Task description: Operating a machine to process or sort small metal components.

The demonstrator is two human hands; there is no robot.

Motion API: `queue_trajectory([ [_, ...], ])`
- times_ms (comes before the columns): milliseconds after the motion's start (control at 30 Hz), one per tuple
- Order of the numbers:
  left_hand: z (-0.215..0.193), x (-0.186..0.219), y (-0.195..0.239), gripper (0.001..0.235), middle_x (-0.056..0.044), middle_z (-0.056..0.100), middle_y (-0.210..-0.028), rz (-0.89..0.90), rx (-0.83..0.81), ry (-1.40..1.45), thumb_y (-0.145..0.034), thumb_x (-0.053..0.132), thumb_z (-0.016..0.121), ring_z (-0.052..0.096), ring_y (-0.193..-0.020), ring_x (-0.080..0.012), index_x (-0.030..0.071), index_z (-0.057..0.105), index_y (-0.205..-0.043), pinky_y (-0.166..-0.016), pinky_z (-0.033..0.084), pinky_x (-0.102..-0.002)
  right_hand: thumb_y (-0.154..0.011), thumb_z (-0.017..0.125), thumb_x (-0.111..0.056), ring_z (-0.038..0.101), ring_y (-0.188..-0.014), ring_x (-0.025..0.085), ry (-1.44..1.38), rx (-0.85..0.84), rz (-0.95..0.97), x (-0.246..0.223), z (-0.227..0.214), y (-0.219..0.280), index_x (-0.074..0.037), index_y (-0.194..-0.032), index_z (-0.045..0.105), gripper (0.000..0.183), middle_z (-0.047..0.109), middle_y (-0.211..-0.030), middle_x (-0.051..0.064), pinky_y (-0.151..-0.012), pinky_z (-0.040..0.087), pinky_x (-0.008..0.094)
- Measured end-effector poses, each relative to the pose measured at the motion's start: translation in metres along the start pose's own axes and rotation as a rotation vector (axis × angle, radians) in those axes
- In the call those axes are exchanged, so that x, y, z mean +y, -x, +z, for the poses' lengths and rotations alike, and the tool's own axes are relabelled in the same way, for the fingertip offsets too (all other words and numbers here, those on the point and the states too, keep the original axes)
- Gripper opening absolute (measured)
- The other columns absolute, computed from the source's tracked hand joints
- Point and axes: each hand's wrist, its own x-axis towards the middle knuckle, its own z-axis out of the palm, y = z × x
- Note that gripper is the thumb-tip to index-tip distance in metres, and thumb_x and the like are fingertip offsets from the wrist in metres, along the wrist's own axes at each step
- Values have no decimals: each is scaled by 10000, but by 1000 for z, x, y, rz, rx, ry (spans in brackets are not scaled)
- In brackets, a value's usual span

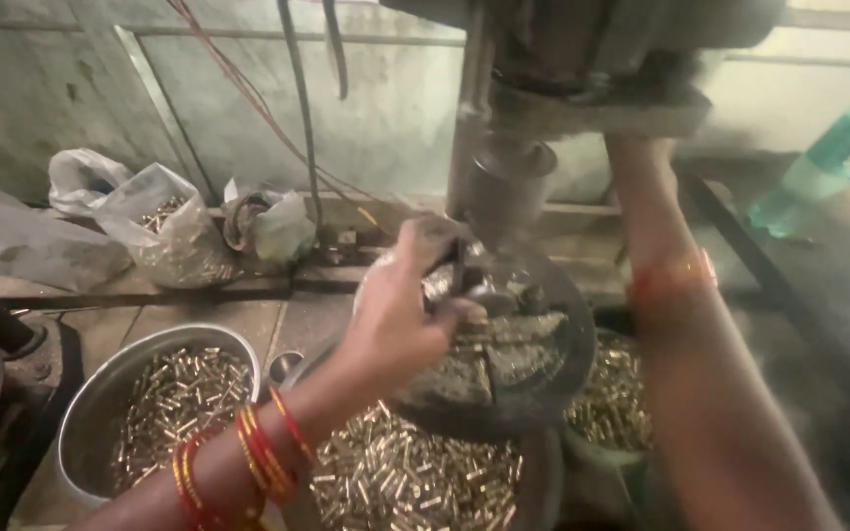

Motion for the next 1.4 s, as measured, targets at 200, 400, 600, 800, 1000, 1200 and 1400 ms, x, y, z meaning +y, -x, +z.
queue_trajectory([
  [200, 11, -47, 5, 568, -208, 670, -1237, 401, 228, -318, -833, 109, 779, 680, -1120, -359, 39, 480, -1311, -911, 545, -470, -923, 642, -59, 657, -785, 284, 171, -50, -79, -131, -85, -87, 18, -1104, 669, 198, 667, -911, 150, -647, 534, 389],
  [400, 25, -14, 20, 412, -176, 711, -1131, 447, 187, -320, -846, 107, 752, 722, -969, -346, 40, 626, -1233, -820, 563, -426, -977, 597, -44, 719, -736, 256, -337, -500, 829, -139, -156, 66, 20, -1016, 692, 120, 733, -884, 161, -655, 592, 415],
  [600, 32, -16, 12, 296, -166, 732, -1031, 469, 160, -301, -827, 49, 761, 707, -949, -366, 40, 702, -1117, -840, 546, -442, -865, 706, -119, 694, -695, 324, 229, -896, 456, -91, -168, 194, -64, -940, 787, 123, 737, -839, 171, -662, 569, 450],
  [800, 24, -10, 12, 234, -132, 751, -992, 461, 138, -283, -825, 40, 755, 728, -899, -310, 54, 739, -1058, -781, 576, -395, -760, 722, -139, 681, -637, 323, 363, -802, 218, -120, -164, 175, -74, -848, 773, 121, 720, -782, 166, -559, 552, 447],
  [1000, -2, 6, 20, 316, -53, 811, -1000, 86, -83, -256, -804, 177, 818, 743, -812, -153, 174, 776, -1117, -744, 580, -311, -822, 738, -134, 690, -663, 311, 389, -916, 344, -96, -168, 195, -95, -860, 778, 68, 735, -800, 147, -607, 549, 420],
  [1200, -22, -23, 19, 401, -58, 804, -1069, -171, -158, -33, -833, 184, 798, 683, -902, -131, 155, 744, -1229, -821, 537, -291, -1033, 552, -73, 690, -784, 176, -40, -401, 1130, -188, -205, 92, -102, -1104, 688, 157, 728, -971, 86, -671, 578, 335],
  [1400, -8, -17, 20, 399, -88, 785, -1155, -280, -257, 402, -877, 117, 704, 671, -1024, -190, 125, 731, -1275, -934, 537, -331, -909, 680, -11, 705, -866, 112, -298, -324, 926, -302, -224, 0, -51, -1090, 696, 186, 755, -989, 57, -800, 586, 263],
])
